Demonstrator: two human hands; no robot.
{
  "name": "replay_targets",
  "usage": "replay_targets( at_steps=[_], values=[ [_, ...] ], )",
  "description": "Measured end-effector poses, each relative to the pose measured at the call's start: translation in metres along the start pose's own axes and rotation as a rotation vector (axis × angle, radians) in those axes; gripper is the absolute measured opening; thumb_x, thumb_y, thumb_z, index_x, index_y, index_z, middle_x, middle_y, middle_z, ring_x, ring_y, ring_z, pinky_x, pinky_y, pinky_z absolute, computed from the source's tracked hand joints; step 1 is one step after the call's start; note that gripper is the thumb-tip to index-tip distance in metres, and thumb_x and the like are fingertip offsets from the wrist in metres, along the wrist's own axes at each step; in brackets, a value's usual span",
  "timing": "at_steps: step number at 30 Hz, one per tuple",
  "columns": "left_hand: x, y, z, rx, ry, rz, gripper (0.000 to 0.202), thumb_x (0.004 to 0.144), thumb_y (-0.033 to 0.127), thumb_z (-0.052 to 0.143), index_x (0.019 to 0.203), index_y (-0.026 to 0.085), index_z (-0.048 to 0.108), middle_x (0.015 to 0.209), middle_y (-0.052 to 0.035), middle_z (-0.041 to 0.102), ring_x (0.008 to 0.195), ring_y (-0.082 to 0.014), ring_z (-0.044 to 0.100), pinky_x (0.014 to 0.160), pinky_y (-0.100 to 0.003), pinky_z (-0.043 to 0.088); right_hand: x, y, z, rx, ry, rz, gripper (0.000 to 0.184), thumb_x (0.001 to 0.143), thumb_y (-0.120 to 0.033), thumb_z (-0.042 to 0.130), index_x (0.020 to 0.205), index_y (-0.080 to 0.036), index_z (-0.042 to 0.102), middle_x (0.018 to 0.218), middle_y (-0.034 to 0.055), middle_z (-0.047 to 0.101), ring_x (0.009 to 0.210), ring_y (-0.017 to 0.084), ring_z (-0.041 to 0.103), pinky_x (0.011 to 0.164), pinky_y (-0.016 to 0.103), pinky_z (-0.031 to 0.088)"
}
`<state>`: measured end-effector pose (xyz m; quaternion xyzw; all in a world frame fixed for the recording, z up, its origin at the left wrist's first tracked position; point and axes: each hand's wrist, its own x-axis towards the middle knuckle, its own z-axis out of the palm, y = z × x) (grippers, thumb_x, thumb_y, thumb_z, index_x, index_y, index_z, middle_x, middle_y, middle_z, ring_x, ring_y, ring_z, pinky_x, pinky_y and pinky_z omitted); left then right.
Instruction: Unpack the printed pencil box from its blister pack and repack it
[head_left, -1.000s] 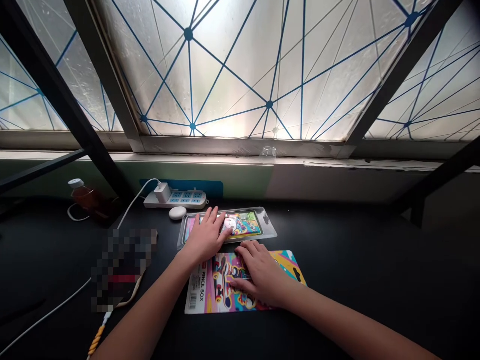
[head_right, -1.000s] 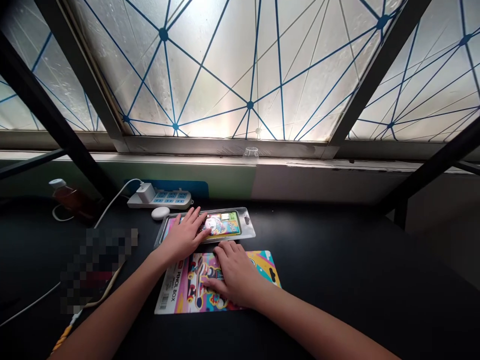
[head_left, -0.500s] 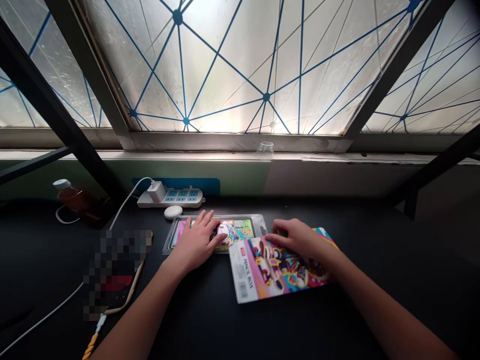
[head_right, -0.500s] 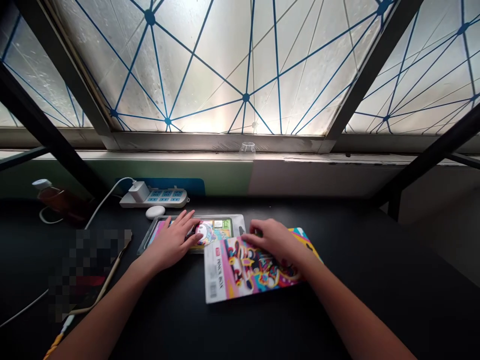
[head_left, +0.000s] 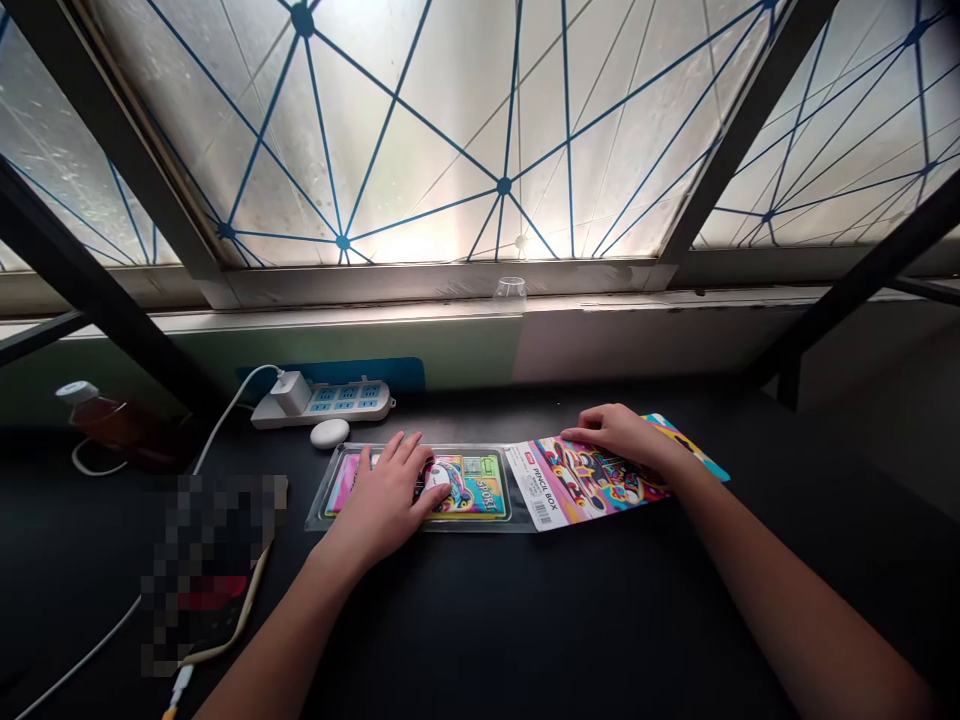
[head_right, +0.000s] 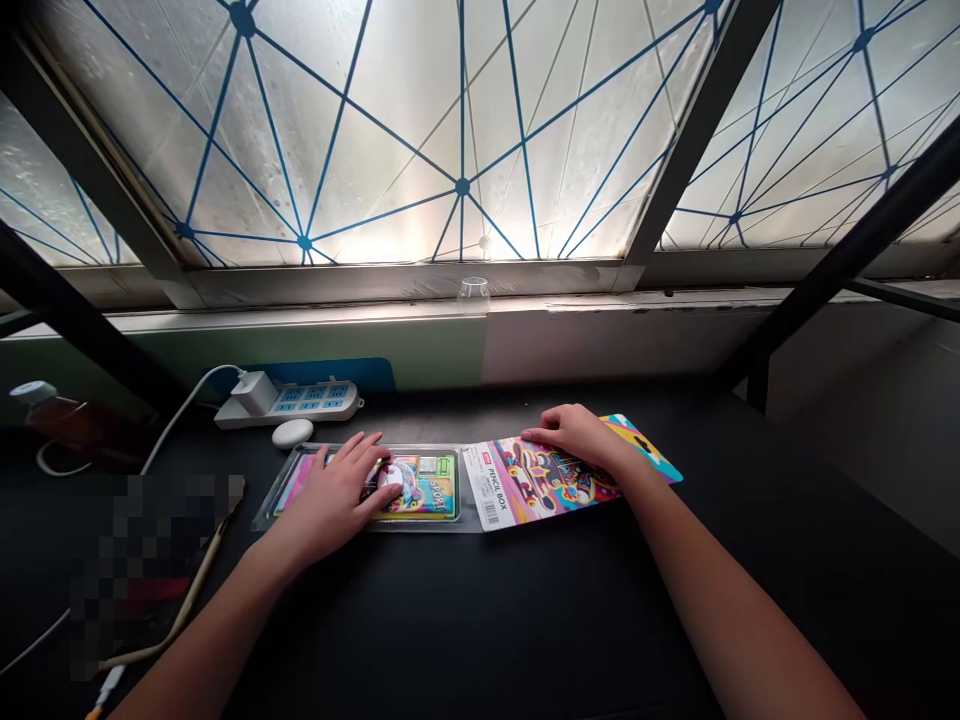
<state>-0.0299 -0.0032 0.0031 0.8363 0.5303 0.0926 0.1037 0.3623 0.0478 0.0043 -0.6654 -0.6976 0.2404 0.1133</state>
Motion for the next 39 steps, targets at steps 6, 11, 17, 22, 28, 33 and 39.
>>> replay_targets(
  at_steps=[6,11,17,22,28,33,39],
  values=[
    [0.000,0.003,0.003,-0.008,0.014,-0.042,0.038,0.100,0.054,0.046,0.123,0.026,0.058,0.157,-0.0108,0.047,0.151,-0.0375,0.030,0.115,-0.072,0.021,0.000,-0.006,0.002,0.018,0.091,0.006,0.061,0.074,-0.082,0.061,0.060,-0.022,0.058,0.062,0.0004,0.061,0.062,0.018,0.053,0.054,0.029,0.033],
    [-0.001,0.005,0.009,-0.025,0.049,-0.069,0.041,0.100,0.055,0.047,0.124,0.025,0.058,0.156,-0.0156,0.048,0.151,-0.0383,0.029,0.115,-0.073,0.019,-0.002,-0.011,0.001,0.044,0.191,-0.012,0.058,0.076,-0.080,0.061,0.065,-0.023,0.065,0.069,0.0035,0.069,0.068,0.021,0.059,0.060,0.031,0.037],
    [0.000,0.017,0.009,-0.225,0.106,-0.104,0.048,0.099,0.050,0.049,0.137,0.021,0.049,0.161,-0.0202,0.037,0.152,-0.0366,0.027,0.117,-0.074,0.007,-0.007,-0.036,0.020,0.081,0.282,-0.034,0.056,0.084,-0.076,0.055,0.067,-0.023,0.062,0.070,0.0039,0.068,0.067,0.021,0.058,0.062,0.032,0.038],
    [0.001,0.037,0.010,-0.611,0.209,-0.072,0.049,0.099,0.053,0.050,0.140,0.027,0.045,0.162,-0.0132,0.036,0.151,-0.0320,0.033,0.124,-0.060,0.012,-0.013,-0.073,0.057,0.090,0.227,-0.085,0.051,0.092,-0.068,0.047,0.067,-0.024,0.056,0.068,0.0018,0.066,0.065,0.020,0.057,0.061,0.031,0.036],
    [0.001,0.021,0.002,-0.877,0.426,-0.108,0.037,0.098,0.045,0.054,0.130,0.026,0.056,0.154,-0.0087,0.048,0.144,-0.0291,0.043,0.117,-0.044,0.035,-0.019,-0.075,0.048,0.084,0.134,-0.130,0.044,0.095,-0.062,0.045,0.083,-0.024,0.064,0.088,0.0047,0.072,0.081,0.023,0.063,0.070,0.031,0.042],
    [0.008,-0.020,-0.017,-1.068,0.535,-0.433,0.037,0.093,0.037,0.060,0.127,0.025,0.054,0.148,-0.0104,0.051,0.144,-0.0300,0.042,0.117,-0.047,0.035,-0.019,-0.040,0.011,0.134,-0.094,-0.156,0.045,0.076,-0.062,0.071,0.100,-0.024,0.071,0.095,0.0049,0.075,0.086,0.025,0.068,0.071,0.030,0.050],
    [0.014,-0.022,-0.013,-1.435,0.341,-0.527,0.043,0.095,0.039,0.051,0.135,0.024,0.045,0.141,-0.0165,0.054,0.108,-0.0268,0.071,0.088,-0.042,0.059,-0.012,-0.023,0.005,0.162,-0.120,-0.118,0.047,0.071,-0.064,0.072,0.090,-0.021,0.065,0.083,0.0045,0.073,0.072,0.022,0.065,0.057,0.029,0.047]
  ],
)
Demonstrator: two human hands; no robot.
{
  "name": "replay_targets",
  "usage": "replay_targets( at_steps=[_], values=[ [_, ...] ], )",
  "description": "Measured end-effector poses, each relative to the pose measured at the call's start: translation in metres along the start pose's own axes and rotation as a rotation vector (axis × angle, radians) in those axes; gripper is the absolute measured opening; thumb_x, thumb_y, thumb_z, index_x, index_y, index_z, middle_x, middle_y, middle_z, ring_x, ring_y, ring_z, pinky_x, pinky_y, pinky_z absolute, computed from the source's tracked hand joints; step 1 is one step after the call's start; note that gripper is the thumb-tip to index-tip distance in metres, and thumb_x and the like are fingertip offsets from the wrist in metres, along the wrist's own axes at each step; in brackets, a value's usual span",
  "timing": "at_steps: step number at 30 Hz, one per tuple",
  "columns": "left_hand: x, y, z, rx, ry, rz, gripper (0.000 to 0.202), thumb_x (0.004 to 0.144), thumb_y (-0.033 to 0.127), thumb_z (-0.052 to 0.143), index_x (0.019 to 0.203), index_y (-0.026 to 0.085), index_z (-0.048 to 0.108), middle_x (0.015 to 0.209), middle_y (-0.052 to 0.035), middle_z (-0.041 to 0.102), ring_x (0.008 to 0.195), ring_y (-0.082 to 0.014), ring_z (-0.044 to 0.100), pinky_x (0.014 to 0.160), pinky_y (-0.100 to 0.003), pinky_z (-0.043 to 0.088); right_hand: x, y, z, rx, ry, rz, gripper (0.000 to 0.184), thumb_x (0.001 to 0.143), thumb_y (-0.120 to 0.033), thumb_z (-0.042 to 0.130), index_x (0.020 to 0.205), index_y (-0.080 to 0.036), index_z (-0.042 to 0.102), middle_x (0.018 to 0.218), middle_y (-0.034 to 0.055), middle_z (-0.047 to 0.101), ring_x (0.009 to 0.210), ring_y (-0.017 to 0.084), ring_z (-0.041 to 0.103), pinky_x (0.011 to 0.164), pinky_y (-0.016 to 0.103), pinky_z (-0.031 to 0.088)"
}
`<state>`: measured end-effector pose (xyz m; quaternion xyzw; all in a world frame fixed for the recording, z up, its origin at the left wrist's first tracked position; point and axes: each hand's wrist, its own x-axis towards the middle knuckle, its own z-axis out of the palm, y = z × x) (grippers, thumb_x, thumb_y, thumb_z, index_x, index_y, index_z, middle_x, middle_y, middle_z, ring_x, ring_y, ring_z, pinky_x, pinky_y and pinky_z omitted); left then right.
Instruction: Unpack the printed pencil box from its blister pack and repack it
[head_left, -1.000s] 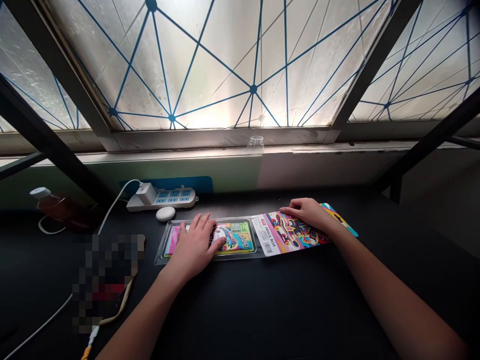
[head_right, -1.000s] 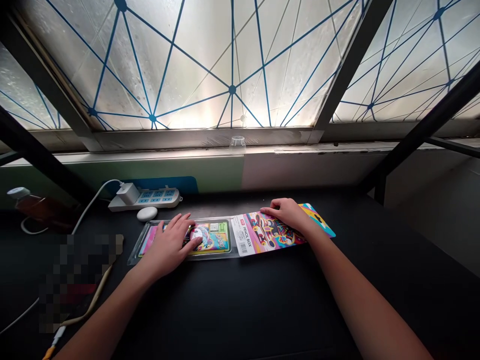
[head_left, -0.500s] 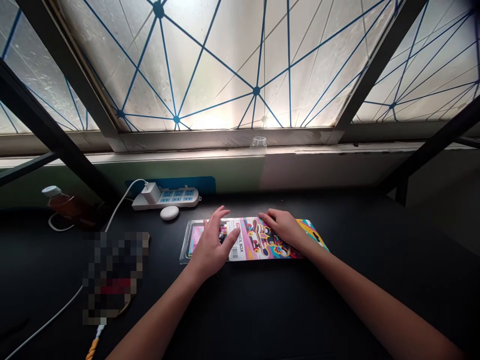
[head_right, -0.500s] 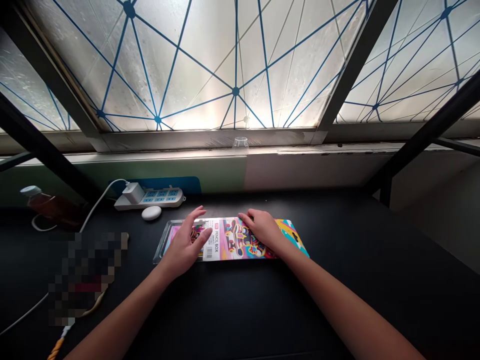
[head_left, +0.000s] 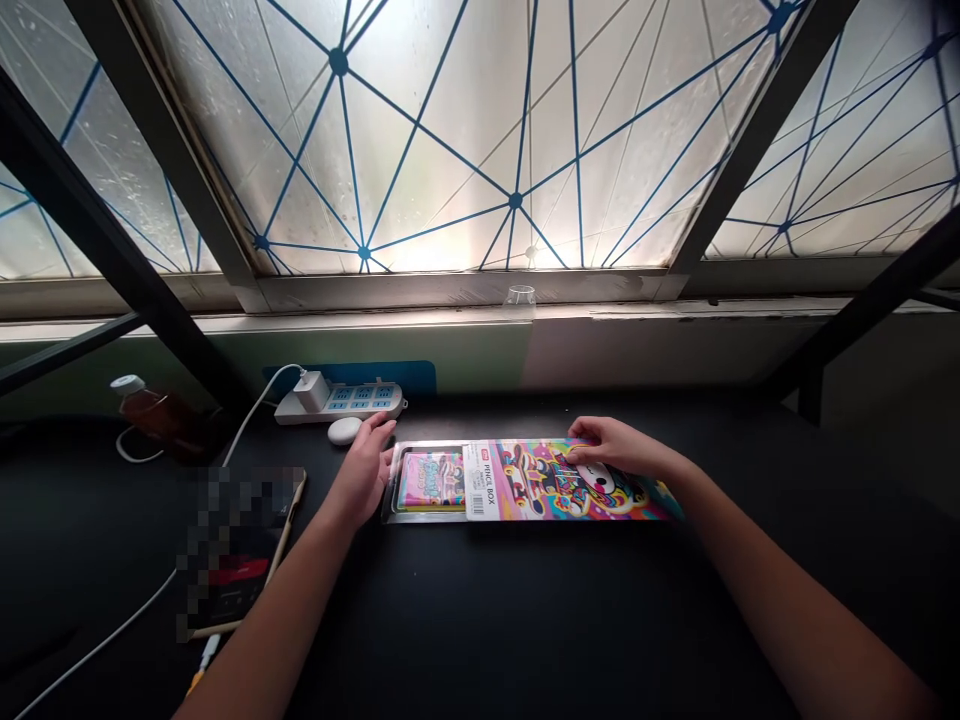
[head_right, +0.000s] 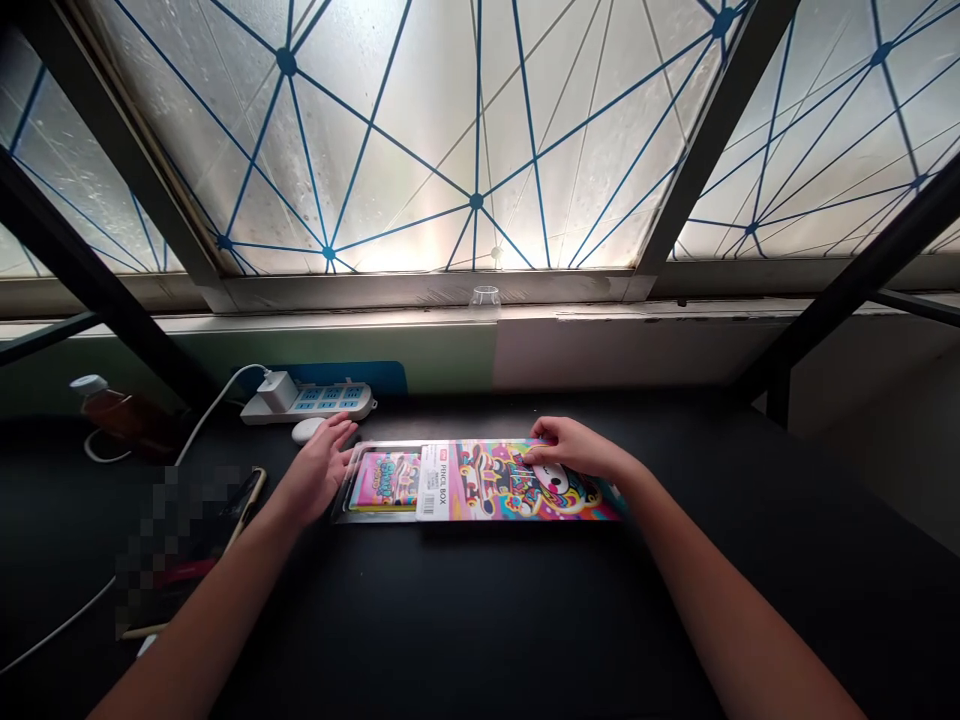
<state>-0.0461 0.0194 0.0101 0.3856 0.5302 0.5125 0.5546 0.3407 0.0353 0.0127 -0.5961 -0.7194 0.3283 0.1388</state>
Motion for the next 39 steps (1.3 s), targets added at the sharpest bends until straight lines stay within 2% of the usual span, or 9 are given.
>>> replay_targets(
  at_steps=[6,10,14,21,23,26,29,34,39],
  values=[
    [-0.015,-0.015,0.024,-0.182,-0.063,-0.105,0.035,0.094,0.028,0.052,0.128,0.020,0.047,0.133,-0.0179,0.062,0.108,-0.0215,0.071,0.092,-0.034,0.058,0.003,-0.033,0.039,-0.124,0.172,-0.051,0.047,0.075,-0.065,0.071,0.096,-0.023,0.065,0.098,0.0063,0.069,0.090,0.025,0.062,0.076,0.035,0.045],
    [-0.020,-0.023,0.030,-0.199,-0.125,-0.158,0.032,0.092,0.020,0.057,0.123,0.020,0.050,0.137,-0.0179,0.063,0.098,-0.0225,0.074,0.080,-0.034,0.061,0.003,-0.047,0.057,-0.215,0.207,-0.094,0.047,0.086,-0.069,0.059,0.087,-0.022,0.063,0.096,0.0062,0.069,0.091,0.026,0.062,0.094,0.046,0.037],
    [-0.016,-0.029,0.027,-0.159,-0.157,-0.149,0.042,0.085,0.012,0.068,0.123,0.022,0.053,0.137,-0.0151,0.065,0.084,-0.0216,0.076,0.067,-0.032,0.060,0.002,-0.049,0.061,-0.270,0.214,-0.120,0.052,0.090,-0.072,0.048,0.082,-0.022,0.060,0.091,0.0065,0.068,0.090,0.027,0.063,0.094,0.048,0.035],
    [-0.005,-0.034,0.021,-0.106,-0.117,-0.121,0.036,0.085,0.023,0.076,0.116,0.019,0.057,0.112,-0.0153,0.076,0.077,-0.0235,0.077,0.064,-0.032,0.059,-0.002,-0.046,0.053,-0.294,0.191,-0.162,0.047,0.090,-0.068,0.052,0.090,-0.023,0.064,0.097,0.0065,0.071,0.093,0.027,0.065,0.112,0.057,0.024],
    [-0.004,-0.034,0.021,-0.097,-0.107,-0.119,0.035,0.085,0.024,0.076,0.115,0.019,0.057,0.109,-0.0148,0.077,0.076,-0.0238,0.077,0.063,-0.032,0.059,-0.003,-0.040,0.043,-0.291,0.181,-0.138,0.044,0.089,-0.067,0.055,0.091,-0.023,0.066,0.098,0.0073,0.072,0.093,0.028,0.066,0.108,0.054,0.032],
    [-0.004,-0.034,0.021,-0.082,-0.084,-0.117,0.030,0.087,0.026,0.074,0.110,0.019,0.058,0.104,-0.0142,0.078,0.072,-0.0232,0.077,0.061,-0.031,0.058,-0.004,-0.030,0.025,-0.262,0.139,-0.071,0.044,0.086,-0.066,0.059,0.091,-0.023,0.067,0.092,0.0080,0.073,0.085,0.029,0.067,0.080,0.041,0.049],
    [-0.003,-0.033,0.020,-0.066,-0.062,-0.116,0.021,0.090,0.027,0.070,0.104,0.018,0.057,0.098,-0.0136,0.078,0.067,-0.0222,0.076,0.057,-0.029,0.056,-0.004,-0.021,0.015,-0.210,0.075,-0.040,0.043,0.086,-0.065,0.059,0.087,-0.023,0.067,0.083,0.0057,0.073,0.074,0.025,0.067,0.059,0.032,0.046],
    [-0.001,-0.031,0.020,-0.056,-0.060,-0.110,0.017,0.096,0.035,0.059,0.101,0.019,0.055,0.091,-0.0114,0.078,0.067,-0.0223,0.075,0.057,-0.030,0.055,0.000,-0.021,0.022,-0.177,0.117,-0.079,0.036,0.089,-0.057,0.058,0.077,-0.023,0.060,0.075,0.0023,0.070,0.068,0.020,0.063,0.055,0.029,0.042],
    [-0.003,-0.026,0.018,0.020,-0.061,-0.023,0.034,0.096,0.053,0.057,0.097,0.019,0.061,0.072,-0.0026,0.072,0.060,-0.0186,0.068,0.056,-0.025,0.050,0.001,-0.030,0.030,-0.201,0.360,-0.161,0.032,0.092,-0.053,0.057,0.079,-0.024,0.053,0.082,0.0052,0.065,0.072,0.021,0.057,0.064,0.033,0.043]
  ],
)
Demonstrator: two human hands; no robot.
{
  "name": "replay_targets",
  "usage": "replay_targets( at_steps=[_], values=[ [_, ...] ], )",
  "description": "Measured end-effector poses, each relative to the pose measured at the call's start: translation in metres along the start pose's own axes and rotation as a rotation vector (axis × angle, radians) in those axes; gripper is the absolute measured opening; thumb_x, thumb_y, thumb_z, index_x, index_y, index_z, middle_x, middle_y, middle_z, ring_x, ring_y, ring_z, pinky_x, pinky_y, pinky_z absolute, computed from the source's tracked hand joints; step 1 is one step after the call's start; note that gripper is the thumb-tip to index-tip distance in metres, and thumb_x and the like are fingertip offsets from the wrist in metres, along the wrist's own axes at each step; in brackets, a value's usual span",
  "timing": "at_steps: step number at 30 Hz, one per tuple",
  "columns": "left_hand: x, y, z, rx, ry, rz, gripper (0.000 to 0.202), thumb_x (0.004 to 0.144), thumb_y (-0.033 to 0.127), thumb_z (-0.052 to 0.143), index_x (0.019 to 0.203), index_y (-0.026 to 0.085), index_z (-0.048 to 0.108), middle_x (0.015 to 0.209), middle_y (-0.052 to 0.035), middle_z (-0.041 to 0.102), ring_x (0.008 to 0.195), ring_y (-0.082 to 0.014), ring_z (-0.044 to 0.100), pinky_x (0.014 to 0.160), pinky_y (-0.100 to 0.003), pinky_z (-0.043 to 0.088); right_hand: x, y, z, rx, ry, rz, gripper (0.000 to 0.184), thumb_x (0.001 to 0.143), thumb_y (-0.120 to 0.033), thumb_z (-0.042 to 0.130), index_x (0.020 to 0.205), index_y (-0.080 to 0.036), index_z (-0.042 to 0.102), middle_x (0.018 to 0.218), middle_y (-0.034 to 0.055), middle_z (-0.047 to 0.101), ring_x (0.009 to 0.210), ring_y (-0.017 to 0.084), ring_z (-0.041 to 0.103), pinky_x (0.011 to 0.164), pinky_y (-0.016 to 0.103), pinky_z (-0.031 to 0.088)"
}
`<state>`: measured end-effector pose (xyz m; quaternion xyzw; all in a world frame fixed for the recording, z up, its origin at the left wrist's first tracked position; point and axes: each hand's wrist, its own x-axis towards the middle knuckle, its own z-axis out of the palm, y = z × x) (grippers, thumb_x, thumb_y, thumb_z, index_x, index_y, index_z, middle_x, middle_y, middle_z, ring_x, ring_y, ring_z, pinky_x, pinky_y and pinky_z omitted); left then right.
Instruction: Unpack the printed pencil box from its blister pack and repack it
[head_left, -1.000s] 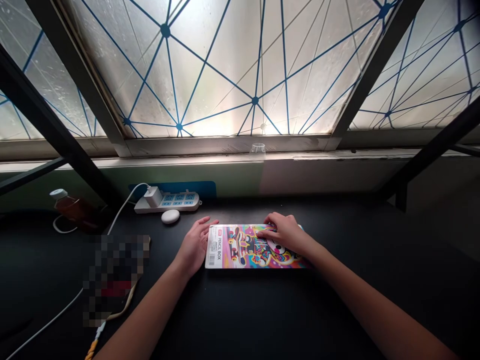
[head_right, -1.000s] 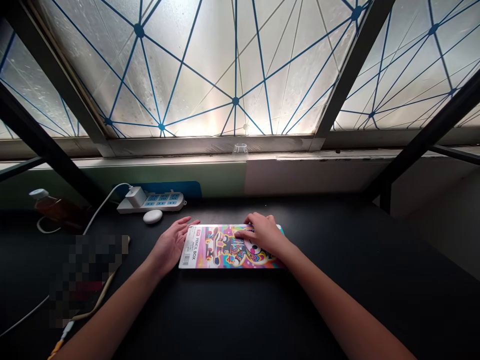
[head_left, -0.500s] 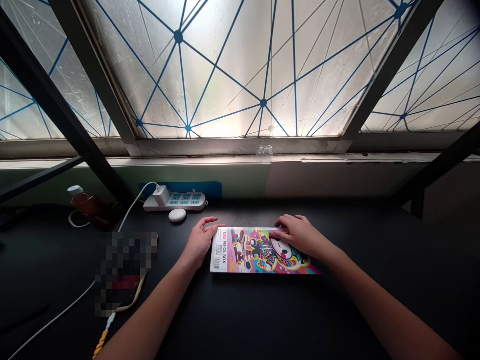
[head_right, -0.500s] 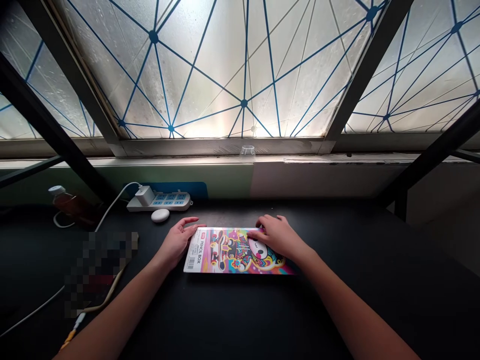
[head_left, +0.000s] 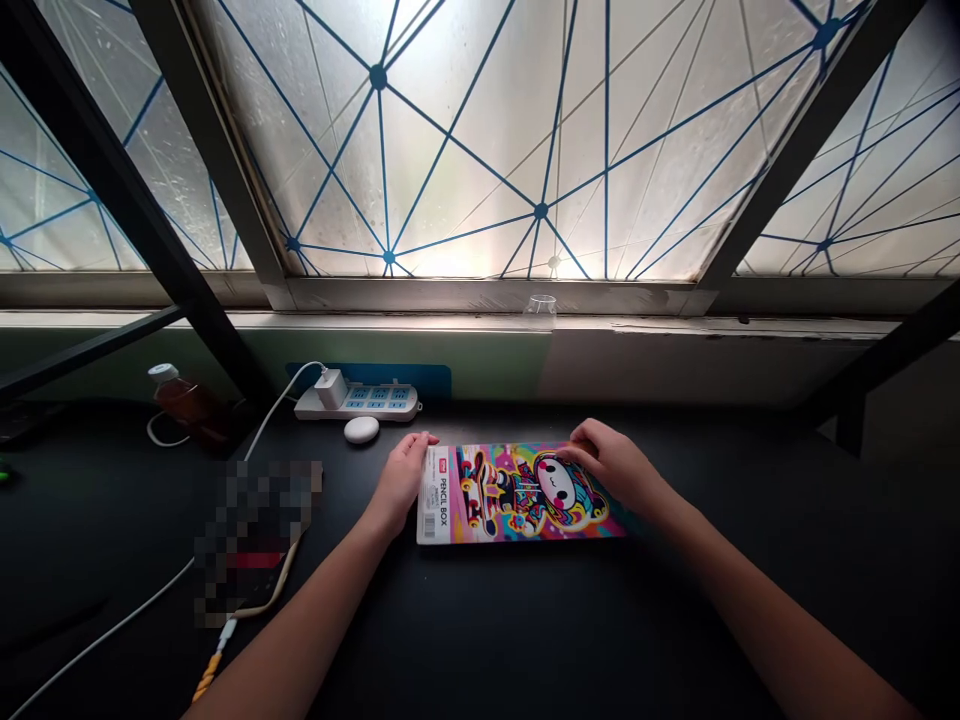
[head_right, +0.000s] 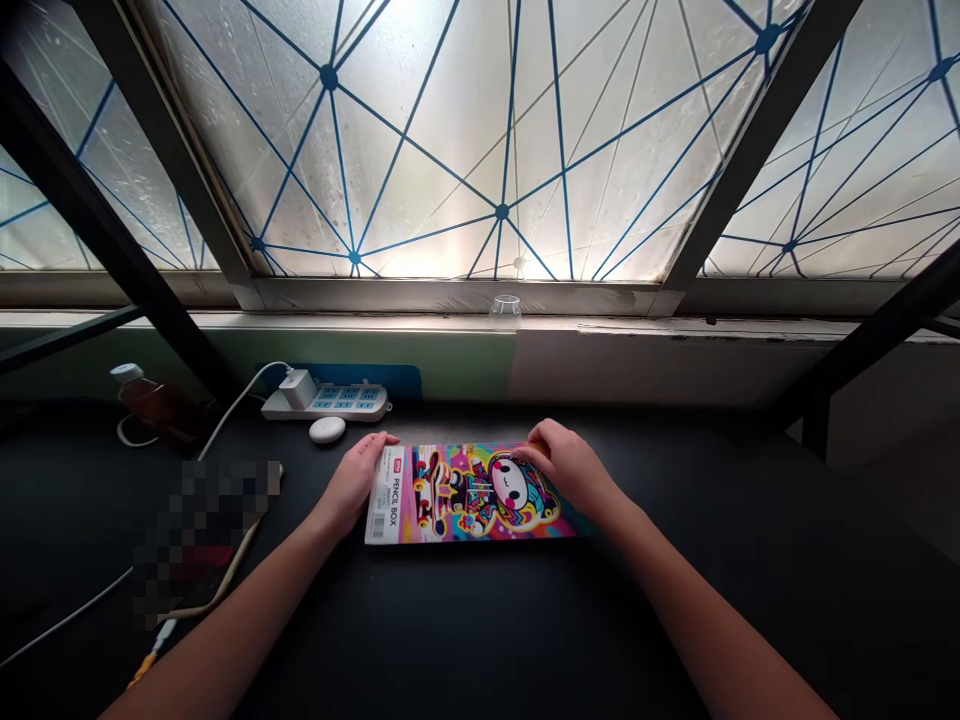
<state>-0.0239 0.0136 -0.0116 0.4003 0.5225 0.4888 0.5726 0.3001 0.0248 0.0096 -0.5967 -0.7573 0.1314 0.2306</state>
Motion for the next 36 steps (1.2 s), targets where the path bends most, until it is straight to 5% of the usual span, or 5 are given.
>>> replay_targets(
  at_steps=[9,19,25,29,36],
  values=[
    [-0.008,0.012,-0.011,0.124,-0.078,0.299,0.056,0.097,0.068,0.043,0.106,0.018,0.067,0.079,-0.0020,0.069,0.070,-0.0195,0.063,0.062,-0.028,0.046,-0.011,-0.011,0.002,-0.051,0.528,-0.533,0.021,0.094,-0.035,0.067,0.080,-0.023,0.055,0.077,0.0014,0.059,0.068,0.018,0.056,0.064,0.031,0.045],
    [-0.007,0.005,-0.011,0.076,0.050,0.594,0.048,0.100,0.051,0.041,0.074,0.018,0.066,0.083,-0.0054,0.068,0.083,-0.0216,0.062,0.078,-0.031,0.047,-0.033,-0.048,-0.005,-0.447,0.236,-0.414,0.026,0.097,-0.036,0.057,0.118,-0.021,0.054,0.113,0.0094,0.067,0.071,0.023,0.065,0.061,0.034,0.047],
    [-0.007,0.015,-0.014,0.160,-0.250,0.484,0.049,0.102,0.055,0.036,0.086,0.019,0.064,0.103,-0.0086,0.074,0.096,-0.0255,0.069,0.088,-0.038,0.051,-0.041,-0.047,-0.008,-0.612,0.129,-0.336,0.030,0.095,-0.036,0.055,0.122,-0.021,0.055,0.107,0.0070,0.069,0.064,0.023,0.064,0.055,0.036,0.045],
    [-0.008,0.030,-0.025,0.375,-0.507,0.361,0.031,0.089,0.048,0.066,0.108,0.024,0.072,0.135,-0.0078,0.065,0.128,-0.0309,0.058,0.108,-0.042,0.043,-0.042,-0.047,-0.008,-0.697,0.058,-0.354,0.035,0.080,-0.026,0.068,0.115,-0.021,0.061,0.093,0.0047,0.065,0.058,0.022,0.061,0.054,0.035,0.045],
    [-0.010,0.037,-0.036,0.783,-0.720,0.246,0.078,0.071,0.039,0.084,0.143,0.032,0.053,0.164,-0.0059,0.029,0.148,-0.0347,0.035,0.119,-0.043,0.034,-0.047,-0.047,0.009,-0.658,-0.072,-0.344,0.068,0.071,-0.033,0.079,0.133,-0.018,0.055,0.116,0.0108,0.064,0.068,0.026,0.068,0.061,0.039,0.055]
  ],
)
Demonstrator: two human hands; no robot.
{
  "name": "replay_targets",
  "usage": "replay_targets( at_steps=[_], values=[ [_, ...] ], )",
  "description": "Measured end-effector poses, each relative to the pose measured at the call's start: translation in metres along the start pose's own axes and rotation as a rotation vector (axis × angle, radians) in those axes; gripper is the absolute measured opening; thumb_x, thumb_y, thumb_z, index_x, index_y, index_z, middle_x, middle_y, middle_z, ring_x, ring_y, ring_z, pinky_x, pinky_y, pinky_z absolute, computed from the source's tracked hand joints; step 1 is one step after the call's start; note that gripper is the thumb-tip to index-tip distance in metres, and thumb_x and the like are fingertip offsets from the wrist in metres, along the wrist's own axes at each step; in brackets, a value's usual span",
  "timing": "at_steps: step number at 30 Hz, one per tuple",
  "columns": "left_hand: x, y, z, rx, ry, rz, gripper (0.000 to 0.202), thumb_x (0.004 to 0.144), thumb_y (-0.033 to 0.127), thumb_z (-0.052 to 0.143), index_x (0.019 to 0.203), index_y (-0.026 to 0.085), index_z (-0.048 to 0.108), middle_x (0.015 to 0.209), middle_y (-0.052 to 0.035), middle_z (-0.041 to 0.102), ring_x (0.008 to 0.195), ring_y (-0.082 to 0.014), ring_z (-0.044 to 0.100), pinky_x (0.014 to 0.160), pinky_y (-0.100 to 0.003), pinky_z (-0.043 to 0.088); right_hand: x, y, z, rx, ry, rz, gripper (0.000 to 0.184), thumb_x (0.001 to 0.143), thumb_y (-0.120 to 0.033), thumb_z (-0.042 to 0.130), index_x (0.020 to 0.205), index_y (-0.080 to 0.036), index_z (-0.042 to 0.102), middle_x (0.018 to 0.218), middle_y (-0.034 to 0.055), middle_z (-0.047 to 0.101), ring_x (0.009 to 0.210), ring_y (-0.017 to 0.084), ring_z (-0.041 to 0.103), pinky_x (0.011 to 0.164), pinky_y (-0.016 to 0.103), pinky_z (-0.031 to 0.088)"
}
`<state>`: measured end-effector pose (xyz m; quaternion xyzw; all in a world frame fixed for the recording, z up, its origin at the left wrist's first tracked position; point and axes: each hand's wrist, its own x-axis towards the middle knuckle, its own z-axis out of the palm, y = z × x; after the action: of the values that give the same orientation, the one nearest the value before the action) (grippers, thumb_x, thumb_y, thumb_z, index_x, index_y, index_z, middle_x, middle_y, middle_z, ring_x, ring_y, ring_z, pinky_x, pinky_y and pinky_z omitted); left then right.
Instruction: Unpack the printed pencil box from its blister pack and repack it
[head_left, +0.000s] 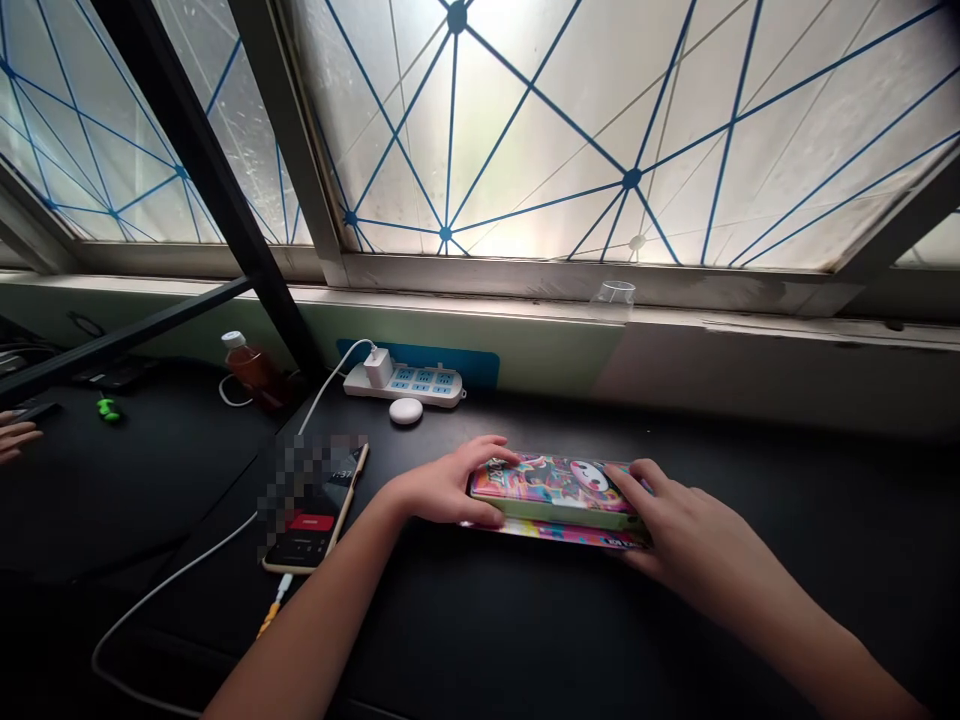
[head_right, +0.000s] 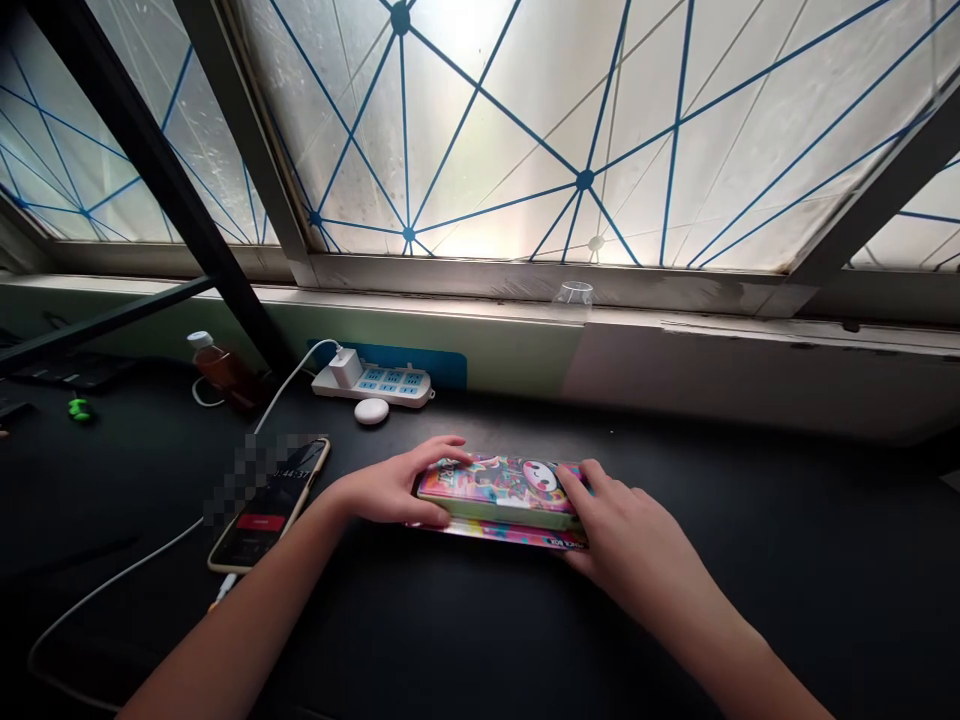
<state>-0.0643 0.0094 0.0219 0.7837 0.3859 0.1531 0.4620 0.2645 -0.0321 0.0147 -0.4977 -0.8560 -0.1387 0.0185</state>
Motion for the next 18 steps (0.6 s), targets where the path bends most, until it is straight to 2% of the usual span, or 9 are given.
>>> replay_targets(
  at_steps=[3,6,9,12,15,18],
  values=[
    [0.001,-0.005,0.004,0.081,0.019,0.032,0.087,0.064,0.025,0.083,0.145,0.030,0.052,0.156,-0.0073,0.039,0.142,-0.0342,0.042,0.115,-0.041,0.040,0.001,-0.002,0.008,0.137,-0.065,0.025,0.075,0.077,-0.051,0.075,0.141,-0.022,0.050,0.131,0.0135,0.059,0.074,0.026,0.070,0.064,0.040,0.057],
    [0.003,-0.007,0.008,0.146,0.044,0.049,0.092,0.063,0.021,0.081,0.148,0.031,0.047,0.150,-0.0075,0.043,0.137,-0.0312,0.047,0.113,-0.041,0.043,0.003,0.004,0.016,0.225,-0.113,0.077,0.070,0.084,-0.060,0.066,0.144,-0.028,0.049,0.141,0.0123,0.055,0.075,0.026,0.072,0.068,0.042,0.058],
    [0.003,-0.007,0.013,0.205,0.100,0.045,0.094,0.066,0.037,0.086,0.151,0.031,0.044,0.149,-0.0089,0.046,0.136,-0.0334,0.046,0.113,-0.046,0.042,0.008,0.016,0.023,0.318,-0.144,0.130,0.079,0.083,-0.068,0.063,0.149,-0.031,0.045,0.149,0.0101,0.052,0.092,0.031,0.073,0.074,0.041,0.059],
    [0.005,-0.005,0.019,0.301,0.173,0.058,0.097,0.067,0.056,0.086,0.150,0.029,0.045,0.146,-0.0119,0.051,0.138,-0.0370,0.042,0.119,-0.057,0.030,0.013,0.024,0.028,0.380,-0.166,0.143,0.091,0.076,-0.074,0.066,0.151,-0.029,0.043,0.148,0.0100,0.055,0.104,0.033,0.070,0.078,0.040,0.059],
    [0.009,-0.006,0.026,0.398,0.235,0.076,0.097,0.069,0.060,0.084,0.151,0.027,0.043,0.145,-0.0143,0.053,0.137,-0.0375,0.044,0.120,-0.068,0.013,0.016,0.022,0.030,0.328,-0.110,0.120,0.086,0.073,-0.072,0.070,0.143,-0.024,0.054,0.136,0.0131,0.063,0.098,0.033,0.069,0.082,0.045,0.057],
    [0.011,-0.008,0.030,0.471,0.291,0.073,0.096,0.069,0.057,0.085,0.151,0.027,0.042,0.142,-0.0152,0.055,0.135,-0.0372,0.046,0.118,-0.070,0.014,0.018,0.017,0.031,0.266,-0.009,0.076,0.079,0.074,-0.066,0.073,0.137,-0.021,0.058,0.126,0.0153,0.067,0.107,0.036,0.065,0.086,0.049,0.054]
  ],
)
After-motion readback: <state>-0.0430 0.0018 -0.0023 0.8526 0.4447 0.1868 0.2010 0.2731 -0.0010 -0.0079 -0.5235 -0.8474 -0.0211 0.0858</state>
